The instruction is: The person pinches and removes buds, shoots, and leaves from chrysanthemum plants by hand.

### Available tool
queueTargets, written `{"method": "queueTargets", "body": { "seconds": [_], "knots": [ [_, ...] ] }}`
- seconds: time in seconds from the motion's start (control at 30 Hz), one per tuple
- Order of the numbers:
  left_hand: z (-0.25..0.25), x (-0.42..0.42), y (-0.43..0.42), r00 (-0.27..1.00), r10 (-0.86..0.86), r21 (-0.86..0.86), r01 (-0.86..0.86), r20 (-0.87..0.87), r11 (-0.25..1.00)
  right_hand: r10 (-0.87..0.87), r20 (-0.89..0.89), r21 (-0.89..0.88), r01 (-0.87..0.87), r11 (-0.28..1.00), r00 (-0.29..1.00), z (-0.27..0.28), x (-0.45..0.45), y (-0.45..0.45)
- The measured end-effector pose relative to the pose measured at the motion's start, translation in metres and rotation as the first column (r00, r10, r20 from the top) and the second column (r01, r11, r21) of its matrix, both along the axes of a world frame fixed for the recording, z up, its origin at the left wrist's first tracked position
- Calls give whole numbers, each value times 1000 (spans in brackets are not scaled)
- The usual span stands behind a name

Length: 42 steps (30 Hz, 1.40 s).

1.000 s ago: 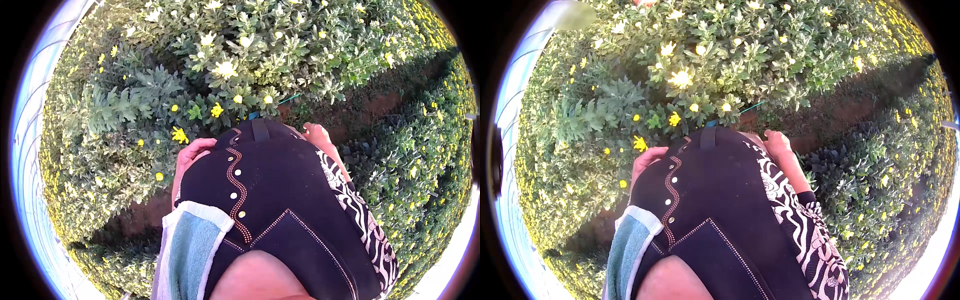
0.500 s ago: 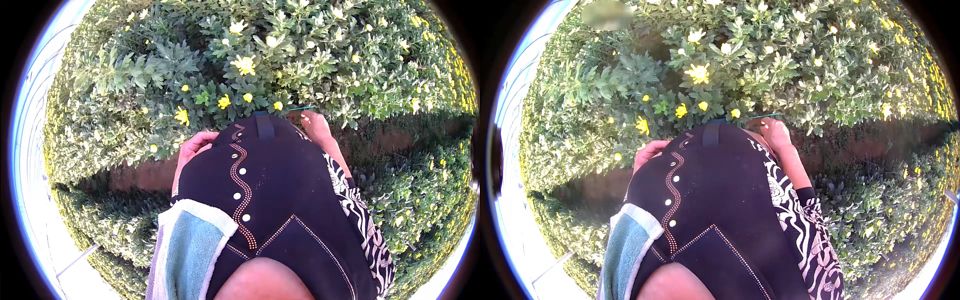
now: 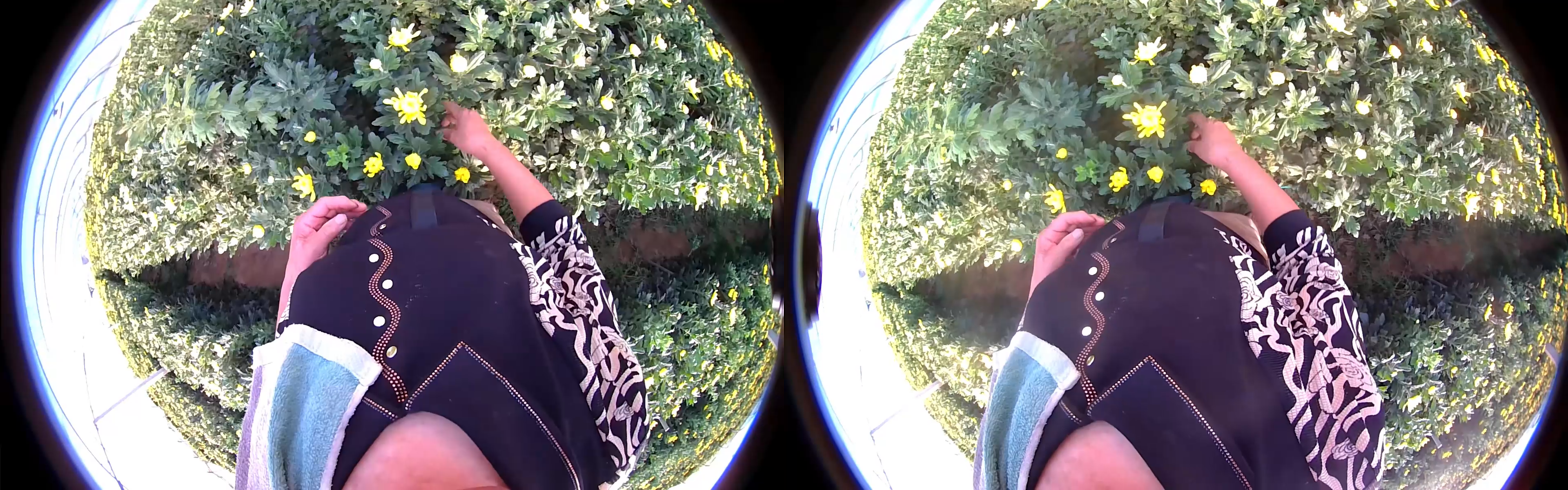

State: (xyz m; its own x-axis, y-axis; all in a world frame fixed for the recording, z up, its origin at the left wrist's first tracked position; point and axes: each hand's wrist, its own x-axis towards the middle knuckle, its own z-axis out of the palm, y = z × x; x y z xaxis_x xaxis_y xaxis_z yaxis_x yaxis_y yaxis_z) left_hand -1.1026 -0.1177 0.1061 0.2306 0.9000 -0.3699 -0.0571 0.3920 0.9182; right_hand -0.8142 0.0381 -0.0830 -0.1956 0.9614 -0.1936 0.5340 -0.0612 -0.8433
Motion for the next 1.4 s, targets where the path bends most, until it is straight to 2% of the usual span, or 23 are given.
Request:
{"method": "queueTargets", "body": {
  "seconds": [0.07,0.13,0.17,0.2,0.27,0.37,0.43,0.53,0.63,0.7,0.73,0.8,0.83,0.93,1.0,1.07,1.1,1.13,1.2,1.23,1.27,1.3,1.4],
  "knots": [
    [5,20,17,999,-32,29,30,44,999,-2,51,-21,3,1000,999,-4,-13,16],
    [14,41,36,982,-180,39,182,-59,982,146,51,-83,-142,986,988,-4,-23,31],
    [8,42,49,948,-307,82,314,-86,946,188,-10,-95,-188,978,982,-17,-29,38],
    [2,48,58,949,-303,76,310,-93,948,193,-18,-97,-194,976,981,-31,-35,41],
    [-9,64,74,921,-357,171,382,-156,908,155,-233,-74,-177,981,960,-44,-44,43],
    [-25,69,97,930,-306,150,338,-201,929,130,-182,-118,-153,981,975,-53,-47,42],
    [-29,71,108,910,-248,200,325,-331,924,111,-151,-154,-134,979,982,-60,-42,42],
    [-29,68,118,896,-183,237,297,-405,925,197,-143,-137,-217,967,970,-62,-36,42],
    [-27,67,123,915,-166,216,258,-369,941,129,-74,-70,-134,989,989,-49,-40,37],
    [-30,67,125,924,-160,214,244,-346,946,-37,34,93,34,995,999,-43,-49,40],
    [-30,67,126,934,-154,207,229,-323,951,-42,35,98,39,994,999,-41,-52,44],
    [-29,68,125,935,-169,210,241,-313,947,92,325,138,-143,980,941,-36,-56,48],
    [-24,70,125,943,-178,198,239,-282,951,160,364,91,-207,974,917,-40,-58,52],
    [-20,73,126,952,-208,181,250,-224,951,169,332,134,-223,965,928,-52,-58,45],
    [-20,75,127,967,-189,198,222,-172,955,216,388,78,-266,961,896,-72,-59,47],
    [-18,80,127,962,-203,197,238,-184,951,274,436,-121,-246,962,858,-74,-57,41],
    [-19,80,128,956,-215,212,256,-199,943,310,385,-282,-209,936,869,-75,-52,41],
    [-20,80,128,950,-225,229,274,-217,934,301,387,-288,-196,938,872,-87,-50,39],
    [-24,78,130,945,-253,240,300,-207,923,420,414,-398,-254,881,808,-137,-49,41],
    [-24,76,132,947,-269,223,304,-174,926,673,490,-427,-521,739,554,-140,-45,45],
    [-24,74,133,948,-285,204,309,-139,929,667,489,-433,-507,745,563,-144,-37,42],
    [-24,73,133,949,-285,206,309,-135,929,586,456,-355,-467,810,670,-149,-27,34],
    [-24,65,132,939,-308,214,336,-153,917,307,478,-178,-251,951,823,-130,9,1]
  ]
}}
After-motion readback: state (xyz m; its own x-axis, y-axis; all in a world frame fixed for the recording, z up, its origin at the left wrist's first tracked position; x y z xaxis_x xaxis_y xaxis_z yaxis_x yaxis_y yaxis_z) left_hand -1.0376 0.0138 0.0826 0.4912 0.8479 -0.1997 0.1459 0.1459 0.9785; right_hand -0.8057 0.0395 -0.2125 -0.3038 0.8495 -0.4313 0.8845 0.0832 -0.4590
